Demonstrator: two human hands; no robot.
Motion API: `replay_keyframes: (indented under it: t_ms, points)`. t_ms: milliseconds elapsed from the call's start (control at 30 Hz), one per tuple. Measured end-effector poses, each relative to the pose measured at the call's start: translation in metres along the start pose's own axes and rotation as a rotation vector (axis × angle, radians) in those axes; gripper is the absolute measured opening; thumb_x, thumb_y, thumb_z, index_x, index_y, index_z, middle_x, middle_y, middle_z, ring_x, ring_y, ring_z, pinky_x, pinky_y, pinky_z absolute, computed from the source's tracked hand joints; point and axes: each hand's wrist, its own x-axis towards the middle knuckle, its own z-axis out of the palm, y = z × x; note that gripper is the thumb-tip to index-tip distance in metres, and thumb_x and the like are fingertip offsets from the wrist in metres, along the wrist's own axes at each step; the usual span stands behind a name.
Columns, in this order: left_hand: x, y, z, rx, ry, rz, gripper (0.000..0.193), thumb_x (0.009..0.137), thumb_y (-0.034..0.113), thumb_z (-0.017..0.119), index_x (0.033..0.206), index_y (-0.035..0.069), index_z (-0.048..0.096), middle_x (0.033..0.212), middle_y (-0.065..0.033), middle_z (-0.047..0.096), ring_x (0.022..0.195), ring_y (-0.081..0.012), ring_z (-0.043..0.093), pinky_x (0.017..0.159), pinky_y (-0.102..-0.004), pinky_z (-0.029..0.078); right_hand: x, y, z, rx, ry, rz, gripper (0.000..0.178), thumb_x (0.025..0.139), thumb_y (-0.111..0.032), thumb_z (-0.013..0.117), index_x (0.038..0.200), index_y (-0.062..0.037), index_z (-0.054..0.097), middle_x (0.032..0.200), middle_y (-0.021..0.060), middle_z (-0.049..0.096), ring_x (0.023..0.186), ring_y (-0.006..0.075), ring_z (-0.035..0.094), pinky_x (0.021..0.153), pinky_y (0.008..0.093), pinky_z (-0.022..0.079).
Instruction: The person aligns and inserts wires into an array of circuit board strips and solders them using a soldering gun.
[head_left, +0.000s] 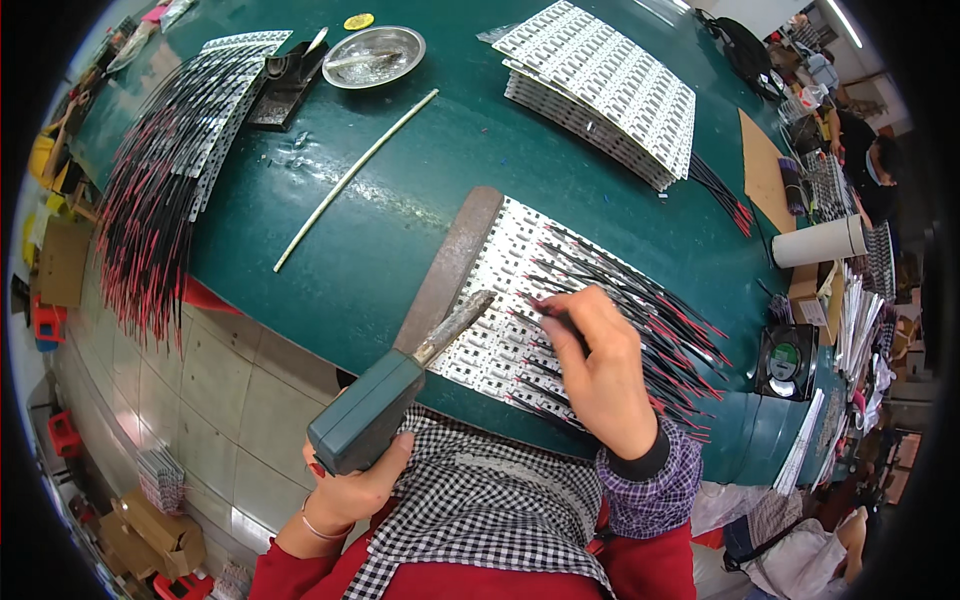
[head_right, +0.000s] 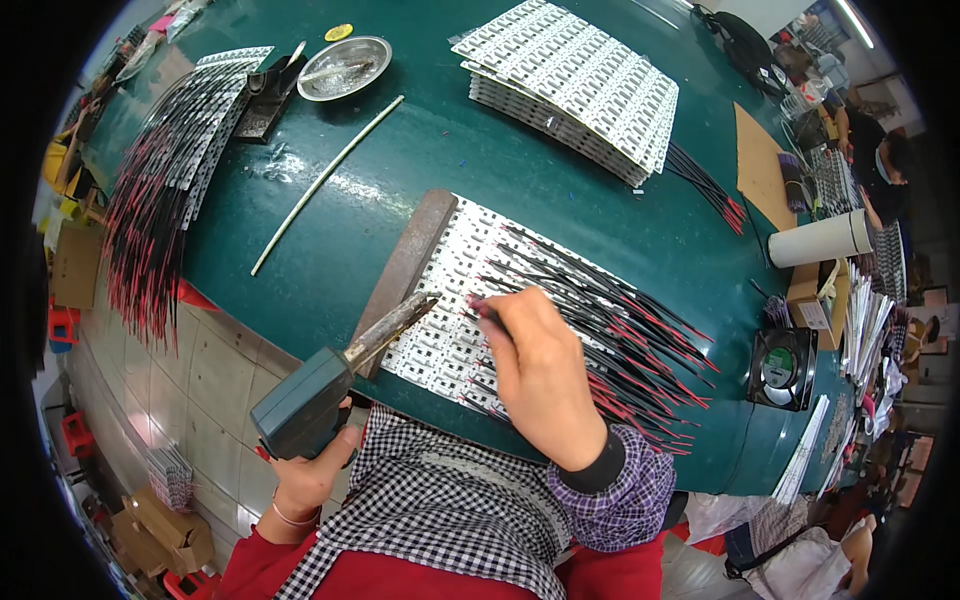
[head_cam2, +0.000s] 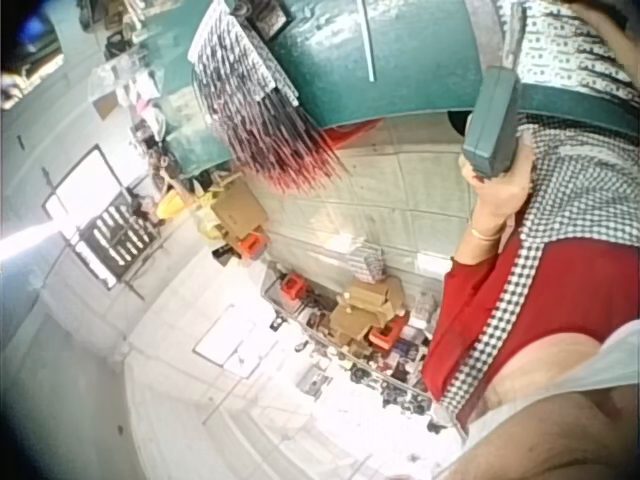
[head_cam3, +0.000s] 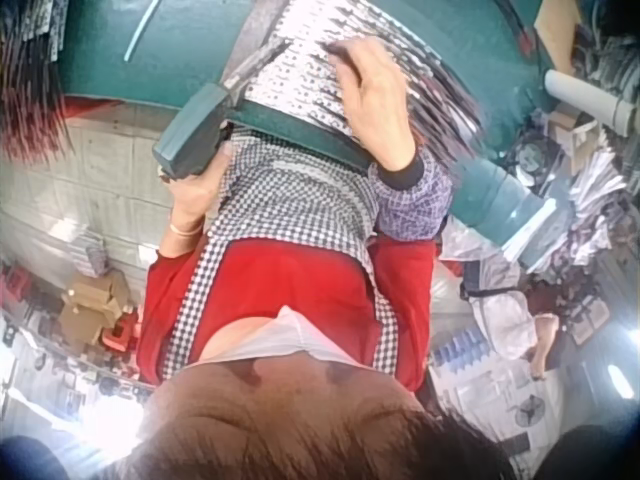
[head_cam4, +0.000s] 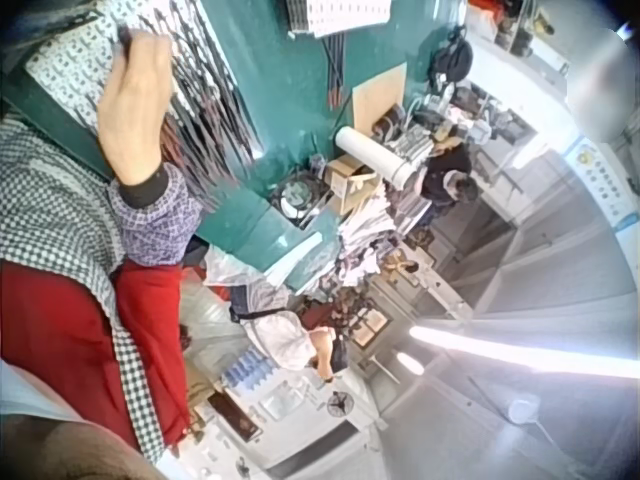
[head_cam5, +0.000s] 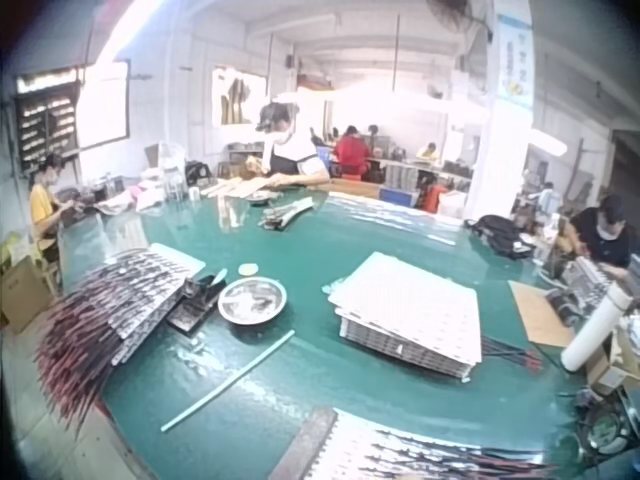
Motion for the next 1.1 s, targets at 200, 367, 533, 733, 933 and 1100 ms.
replay_keyframes:
  t_ms: [200,367,533,733,933,1100]
  points:
    - [0.005,0.001,0.006,0.006,0.064,0.038,0.038,0.076,-0.004,0.077,0.113,-0.005,0.07,0.1,-0.0094,0.07,0.082,-0.0149,0.065,0.071,-0.0271,0.053,-0.01,0.013,0.02,0.0,-0.107,0.12,0.017,0.082,0.001,0.072,0.097,0.002,0.063,0.091,0.0177,0.067,0.08,0.0374,0.069,0.069,0.0419,0.054]
    - [0.003,0.001,0.006,0.015,0.036,0.052,0.032,0.075,-0.006,0.076,0.106,-0.005,0.07,0.095,-0.0088,0.068,0.078,-0.0142,0.064,0.067,-0.0271,0.051,-0.01,0.015,0.027,-0.032,-0.097,0.107,0.017,0.082,-0.002,0.073,0.095,0.0014,0.064,0.09,0.0168,0.068,0.079,0.0371,0.069,0.068,0.0431,0.054]
    - [0.006,0.001,0.007,0.029,0.001,0.075,0.028,0.075,-0.007,0.075,0.102,-0.005,0.068,0.094,-0.0086,0.066,0.078,-0.0139,0.063,0.066,-0.0265,0.05,-0.01,0.013,0.028,-0.058,-0.09,0.105,0.017,0.08,-0.003,0.074,0.094,0.0011,0.065,0.09,0.0156,0.067,0.078,0.0366,0.069,0.068,0.0437,0.053]
    - [0.007,0.001,0.008,0.006,-0.031,0.058,0.027,0.078,-0.006,0.074,0.103,-0.005,0.068,0.095,-0.0091,0.066,0.079,-0.0137,0.063,0.067,-0.0266,0.05,-0.01,0.013,0.03,-0.076,-0.076,0.101,0.017,0.079,-0.003,0.075,0.094,0.0012,0.067,0.09,0.015,0.067,0.078,0.0361,0.068,0.068,0.044,0.053]
    - [0.008,0.001,0.009,0.016,-0.056,0.044,0.024,0.079,-0.005,0.074,0.102,-0.005,0.068,0.095,-0.0089,0.065,0.077,-0.0132,0.063,0.066,-0.0268,0.05,-0.009,0.012,0.031,-0.082,-0.083,0.097,0.018,0.08,-0.003,0.075,0.095,0.0013,0.067,0.089,0.0146,0.066,0.077,0.0353,0.068,0.067,0.0439,0.053]
    - [0.006,0.002,0.006,0.07,-0.084,0.022,0.022,0.079,-0.005,0.075,0.1,-0.005,0.069,0.091,-0.0083,0.065,0.074,-0.0128,0.063,0.064,-0.0264,0.049,-0.01,0.012,0.031,-0.094,-0.08,0.1,0.017,0.08,-0.003,0.074,0.095,0.0013,0.067,0.089,0.0148,0.066,0.077,0.0359,0.068,0.068,0.044,0.053]
